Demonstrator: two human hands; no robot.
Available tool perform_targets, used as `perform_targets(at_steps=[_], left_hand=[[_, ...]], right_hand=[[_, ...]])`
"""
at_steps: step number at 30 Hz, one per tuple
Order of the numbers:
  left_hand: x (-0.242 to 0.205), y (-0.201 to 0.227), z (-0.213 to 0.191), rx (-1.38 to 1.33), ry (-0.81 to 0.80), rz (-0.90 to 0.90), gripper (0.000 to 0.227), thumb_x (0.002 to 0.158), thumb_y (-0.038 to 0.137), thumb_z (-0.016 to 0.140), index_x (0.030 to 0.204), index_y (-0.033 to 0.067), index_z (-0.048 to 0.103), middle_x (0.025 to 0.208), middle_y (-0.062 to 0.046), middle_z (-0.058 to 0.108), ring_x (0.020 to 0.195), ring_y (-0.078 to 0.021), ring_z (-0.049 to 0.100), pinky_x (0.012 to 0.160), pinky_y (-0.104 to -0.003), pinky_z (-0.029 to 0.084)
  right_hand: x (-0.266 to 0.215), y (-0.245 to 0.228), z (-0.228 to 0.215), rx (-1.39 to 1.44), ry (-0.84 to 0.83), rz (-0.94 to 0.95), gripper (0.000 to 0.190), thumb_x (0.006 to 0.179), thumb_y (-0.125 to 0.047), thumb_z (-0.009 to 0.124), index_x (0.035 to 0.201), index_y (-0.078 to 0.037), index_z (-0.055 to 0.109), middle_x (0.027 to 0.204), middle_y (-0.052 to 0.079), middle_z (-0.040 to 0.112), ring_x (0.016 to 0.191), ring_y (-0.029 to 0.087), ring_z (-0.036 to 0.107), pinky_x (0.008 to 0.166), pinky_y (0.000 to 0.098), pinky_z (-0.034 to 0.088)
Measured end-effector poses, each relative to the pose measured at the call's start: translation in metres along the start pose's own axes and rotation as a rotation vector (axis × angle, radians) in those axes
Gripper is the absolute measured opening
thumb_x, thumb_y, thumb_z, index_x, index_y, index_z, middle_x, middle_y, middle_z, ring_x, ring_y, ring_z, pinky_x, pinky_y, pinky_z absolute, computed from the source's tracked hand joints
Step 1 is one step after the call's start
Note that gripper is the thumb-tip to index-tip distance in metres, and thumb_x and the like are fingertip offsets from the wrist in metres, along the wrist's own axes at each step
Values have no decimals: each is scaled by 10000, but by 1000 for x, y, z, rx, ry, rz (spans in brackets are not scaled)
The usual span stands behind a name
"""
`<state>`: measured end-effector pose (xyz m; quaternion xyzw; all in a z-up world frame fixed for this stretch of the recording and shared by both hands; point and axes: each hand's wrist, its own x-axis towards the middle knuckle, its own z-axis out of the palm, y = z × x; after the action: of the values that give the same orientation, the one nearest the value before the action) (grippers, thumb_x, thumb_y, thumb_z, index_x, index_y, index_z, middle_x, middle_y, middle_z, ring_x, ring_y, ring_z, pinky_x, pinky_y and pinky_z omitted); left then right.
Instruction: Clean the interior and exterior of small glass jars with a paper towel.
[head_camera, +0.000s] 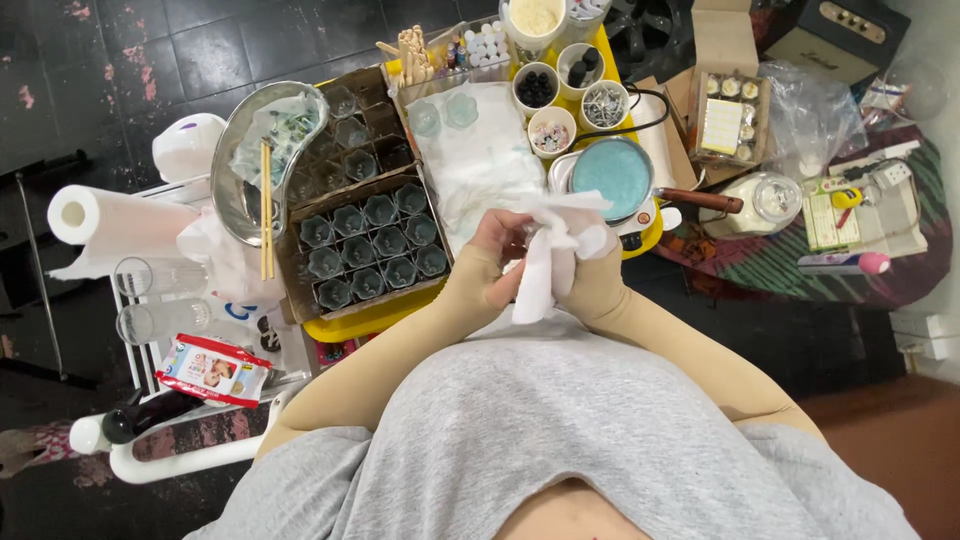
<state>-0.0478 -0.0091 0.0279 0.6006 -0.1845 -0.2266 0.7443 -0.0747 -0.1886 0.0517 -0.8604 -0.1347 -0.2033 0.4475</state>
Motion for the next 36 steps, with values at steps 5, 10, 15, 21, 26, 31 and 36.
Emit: perform_targets(at_steps=[5, 10, 15, 21, 26, 31, 36], left_hand=[[5, -3, -17, 306, 107, 136, 480, 901, 94, 766, 1306, 68, 510, 1151, -56, 626, 1028, -148, 594, 924, -322, 525], [57, -9, -66, 737, 207, 271, 557, 814, 178, 897, 1266, 106, 580, 1125, -66, 660, 1024, -194, 624, 912, -344, 522], [135, -35, -84, 1308, 225, 269, 664, 716, 285, 876, 1266, 94, 558, 1056, -88, 694, 1106, -313, 592, 983, -495, 386], [217, -192, -125, 1655, 306, 156, 490, 788, 203, 809, 1196, 133, 545, 1087, -90, 684, 1176, -300, 549, 1009, -495, 359], [205, -141, -107, 1648, 322, 135, 540, 764, 218, 808, 1233, 150, 550, 1129, -84, 655, 1187, -300, 529, 974, -484, 356], [162, -93, -97, 1554, 350, 193, 685, 682, 307, 821, 1291, 141, 555, 1236, -73, 597, 1194, -297, 495, 953, -491, 353], [83, -76, -137, 1470, 654, 31, 371, 818, 307, 786, 1148, 204, 651, 1176, -48, 628, 1160, -305, 556, 929, -509, 390]], right_hand=[[1, 4, 4, 246, -24, 356, 261, 1087, -210, 503, 1083, -15, 676, 902, 100, 676, 790, 231, 643, 710, 348, 507], [-26, 33, 9, 566, -70, 739, 313, 1074, -248, 540, 1004, 4, 712, 753, -2, 656, 675, 71, 553, 571, 281, 426], [-43, 41, 6, 609, -209, 718, 265, 1041, -208, 554, 1015, 11, 702, 777, -1, 685, 681, 65, 608, 585, 261, 471], [-52, 46, -3, 559, -231, 678, 267, 1045, -203, 550, 1043, 14, 706, 805, 9, 690, 716, 70, 611, 624, 255, 486], [-56, 50, -1, 601, -255, 734, 273, 1046, -207, 534, 1041, 6, 704, 793, 0, 680, 703, 65, 598, 611, 249, 471], [-51, 51, 0, 637, -272, 786, 285, 1050, -215, 527, 1018, 6, 704, 787, -6, 680, 692, 62, 598, 596, 247, 465], [-38, 46, 9, 685, -307, 818, 304, 1050, -233, 516, 1007, -1, 707, 788, -10, 681, 701, 56, 594, 602, 250, 464]])
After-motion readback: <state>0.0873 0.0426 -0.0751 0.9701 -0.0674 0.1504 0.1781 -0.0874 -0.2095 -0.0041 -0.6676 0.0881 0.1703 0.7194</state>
